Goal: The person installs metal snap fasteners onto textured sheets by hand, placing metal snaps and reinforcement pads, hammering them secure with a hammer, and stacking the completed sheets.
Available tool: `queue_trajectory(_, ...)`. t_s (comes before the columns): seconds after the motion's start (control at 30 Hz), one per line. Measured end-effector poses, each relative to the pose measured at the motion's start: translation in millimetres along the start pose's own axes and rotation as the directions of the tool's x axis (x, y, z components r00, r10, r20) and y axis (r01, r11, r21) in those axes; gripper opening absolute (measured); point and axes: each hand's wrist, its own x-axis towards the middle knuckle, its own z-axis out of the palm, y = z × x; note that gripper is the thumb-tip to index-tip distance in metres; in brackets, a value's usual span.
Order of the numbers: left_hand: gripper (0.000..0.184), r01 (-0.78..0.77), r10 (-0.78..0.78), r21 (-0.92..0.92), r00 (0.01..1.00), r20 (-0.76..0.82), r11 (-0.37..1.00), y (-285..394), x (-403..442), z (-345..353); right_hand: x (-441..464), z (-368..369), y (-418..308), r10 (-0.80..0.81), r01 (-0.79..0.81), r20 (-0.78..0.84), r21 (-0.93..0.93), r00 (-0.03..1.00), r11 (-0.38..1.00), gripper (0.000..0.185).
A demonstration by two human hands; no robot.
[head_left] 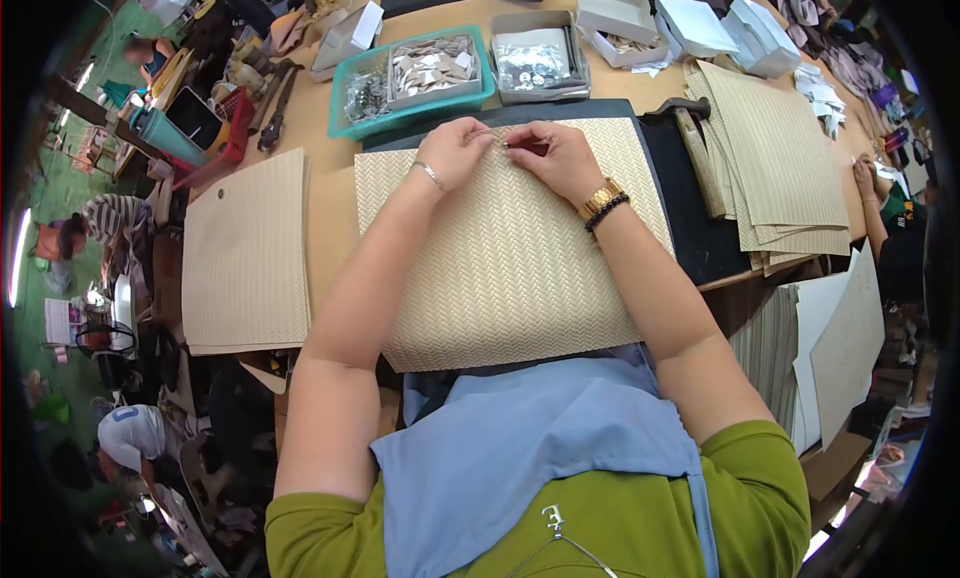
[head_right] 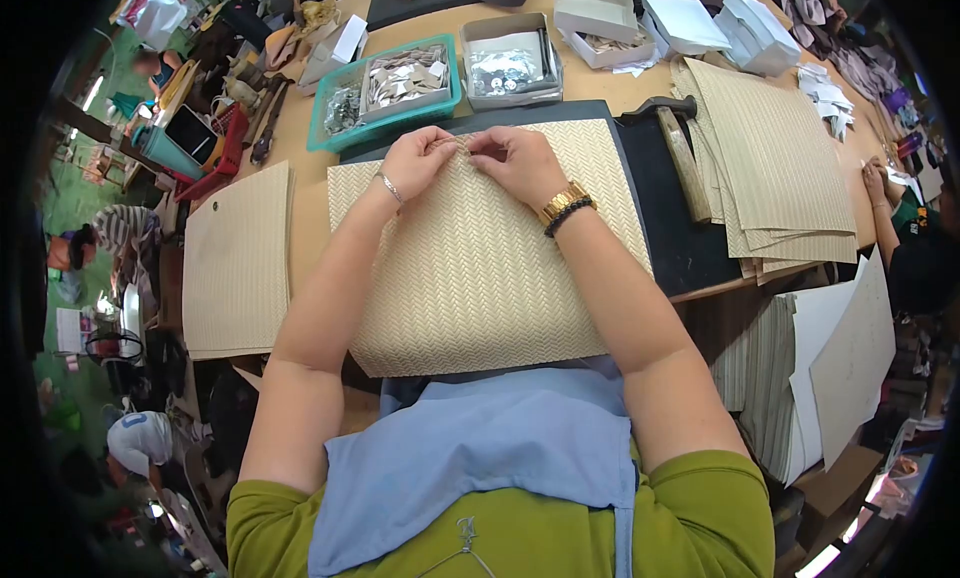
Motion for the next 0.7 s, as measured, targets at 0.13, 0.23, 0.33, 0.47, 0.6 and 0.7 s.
queue_trajectory(0.13, 0.022, 0.047, -0.044, -0.103, 0.999, 0.025, 0.994, -0.3, 1.8, 1.1, -1.1, 1.2, -2.1, -0.001, 0.0, -0.015, -0.046, 1.0, 0.999, 0.019)
queue_trajectory(0.23, 0.021, 0.065, -0.061, -0.14, 0.998, 0.031, 0.988, 1.1, 1.2, 1.0, -1.3, 2.6, -0.6, -0.021, 0.02, -0.026, -0.041, 0.999, 0.999, 0.019)
queue_trajectory(0.33, 0.022, 0.067, -0.064, -0.133, 0.998, 0.025, 0.989, 7.9, -3.8, -1.0, -1.3, 4.5, -0.7, -0.036, 0.034, -0.031, -0.065, 0.999, 0.997, 0.017)
queue_trajectory(0.47, 0.023, 0.06, -0.057, -0.115, 0.998, 0.028, 0.992, 5.6, -1.8, -1.0, -0.8, 4.1, -3.0, -0.048, 0.047, -0.018, -0.072, 0.999, 0.996, 0.016)
queue_trajectory(0.6, 0.024, 0.061, -0.059, -0.093, 0.998, 0.027, 0.994, 7.8, -3.1, -1.6, -0.6, 6.5, -2.9, -0.156, 0.151, -0.007, -0.208, 0.988, 0.966, 0.015)
queue_trajectory(0.7, 0.024, 0.053, -0.053, -0.089, 0.999, 0.009, 0.995, 10.6, -5.2, -0.8, 1.3, 7.5, 2.5, -0.281, 0.274, 0.019, -0.299, 0.959, 0.914, 0.012)
